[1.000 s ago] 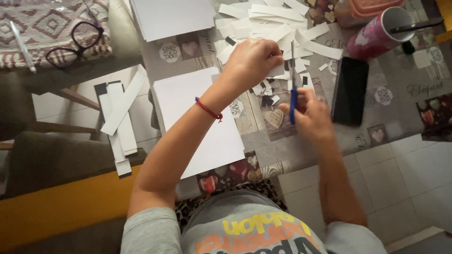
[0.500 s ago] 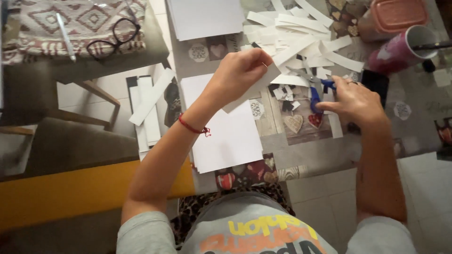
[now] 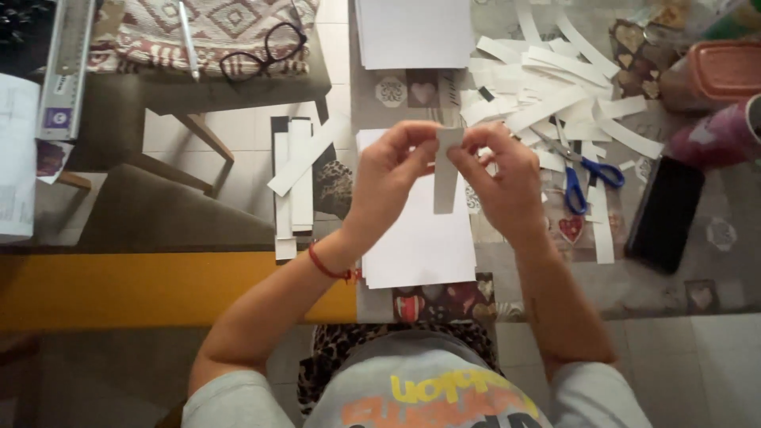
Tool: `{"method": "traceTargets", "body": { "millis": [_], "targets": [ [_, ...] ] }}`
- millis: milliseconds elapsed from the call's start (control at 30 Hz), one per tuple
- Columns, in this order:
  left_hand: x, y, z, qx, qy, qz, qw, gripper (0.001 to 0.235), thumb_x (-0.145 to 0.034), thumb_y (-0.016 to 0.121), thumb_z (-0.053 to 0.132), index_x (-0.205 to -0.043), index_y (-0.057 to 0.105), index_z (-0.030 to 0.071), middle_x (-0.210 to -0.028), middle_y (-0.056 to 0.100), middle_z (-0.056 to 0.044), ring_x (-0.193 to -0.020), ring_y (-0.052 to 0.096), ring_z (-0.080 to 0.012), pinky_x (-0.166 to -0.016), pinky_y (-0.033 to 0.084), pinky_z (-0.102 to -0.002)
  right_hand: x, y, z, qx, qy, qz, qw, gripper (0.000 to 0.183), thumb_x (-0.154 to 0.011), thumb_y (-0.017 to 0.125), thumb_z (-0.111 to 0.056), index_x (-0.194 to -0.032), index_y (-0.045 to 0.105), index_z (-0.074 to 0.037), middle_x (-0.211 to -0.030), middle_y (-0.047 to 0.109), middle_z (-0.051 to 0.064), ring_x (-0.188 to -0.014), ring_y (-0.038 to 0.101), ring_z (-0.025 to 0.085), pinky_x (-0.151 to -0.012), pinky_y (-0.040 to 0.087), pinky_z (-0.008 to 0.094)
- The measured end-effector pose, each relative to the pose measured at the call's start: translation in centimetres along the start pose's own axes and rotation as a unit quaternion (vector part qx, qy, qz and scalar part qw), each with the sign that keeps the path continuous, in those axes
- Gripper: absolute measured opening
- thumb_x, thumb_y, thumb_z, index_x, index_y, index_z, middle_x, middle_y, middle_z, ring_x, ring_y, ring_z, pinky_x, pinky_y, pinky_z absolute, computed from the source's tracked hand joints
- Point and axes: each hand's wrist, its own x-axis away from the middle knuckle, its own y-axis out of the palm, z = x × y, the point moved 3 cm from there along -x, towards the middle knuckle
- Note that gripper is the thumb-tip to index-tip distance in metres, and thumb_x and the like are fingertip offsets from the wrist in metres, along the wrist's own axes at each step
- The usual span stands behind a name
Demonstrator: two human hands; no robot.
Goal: The person aligns a stack of white paper sheets and secures them with a black strip of tape. They use scissors to trim the excess tape and then fold the remaining ends over the edges of the paper stack to complete the binding.
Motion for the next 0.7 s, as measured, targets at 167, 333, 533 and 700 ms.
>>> {"method": "traceTargets", "body": {
  "millis": [167, 333, 533, 700],
  "targets": [
    [1.7, -0.7, -0.6, 0.003, -0.029, 0.006, 1.000, 0.022, -0.109, 0.072, 0.014, -0.128, 0.075, 0.006, -0.110, 0.080, -0.011, -0.102, 0.080, -0.0189, -0.094, 0.069, -0.042, 0.7, 1.3, -1.0, -0.025, -0.021, 0.019, 0.999, 0.011, -0.110, 0.076, -0.011, -0.116, 0.075, -0.002, -0.102, 0.073, 0.013, -0.090, 0.074, 0.028, -0.076, 0.064, 0.041],
    [2.4, -1.3, -1.2, 0.013, -0.063, 0.011, 0.998, 0.026, -0.108, 0.071, 0.012, -0.133, 0.075, 0.005, -0.115, 0.081, -0.011, -0.110, 0.077, -0.0172, -0.098, 0.067, -0.039, 1.0, 2.0, -1.4, 0.135, -0.101, 0.050, 0.984, 0.013, -0.111, 0.077, -0.013, -0.120, 0.075, -0.004, -0.102, 0.071, 0.009, -0.090, 0.070, 0.027, -0.081, 0.060, 0.042],
    [3.5, -0.7, -1.9, 0.057, -0.077, 0.002, 0.995, 0.032, -0.110, 0.070, 0.013, -0.142, 0.071, 0.009, -0.129, 0.079, -0.017, -0.125, 0.075, -0.0272, -0.105, 0.064, -0.045, 1.9, 2.5, -0.9, 0.183, -0.151, 0.096, 0.967, 0.022, -0.109, 0.081, -0.017, -0.125, 0.073, -0.004, -0.113, 0.066, 0.011, -0.101, 0.068, 0.029, -0.089, 0.057, 0.043],
    [4.3, 0.3, -3.6, 0.116, -0.095, -0.019, 0.989, 0.033, -0.113, 0.062, 0.010, -0.145, 0.062, 0.008, -0.140, 0.072, -0.020, -0.133, 0.069, -0.0311, -0.113, 0.058, -0.049, 1.9, 3.0, -2.6, 0.123, -0.137, 0.090, 0.979, 0.014, -0.108, 0.080, -0.006, -0.121, 0.076, -0.003, -0.113, 0.072, 0.012, -0.102, 0.073, 0.030, -0.090, 0.060, 0.043]
  ]
}}
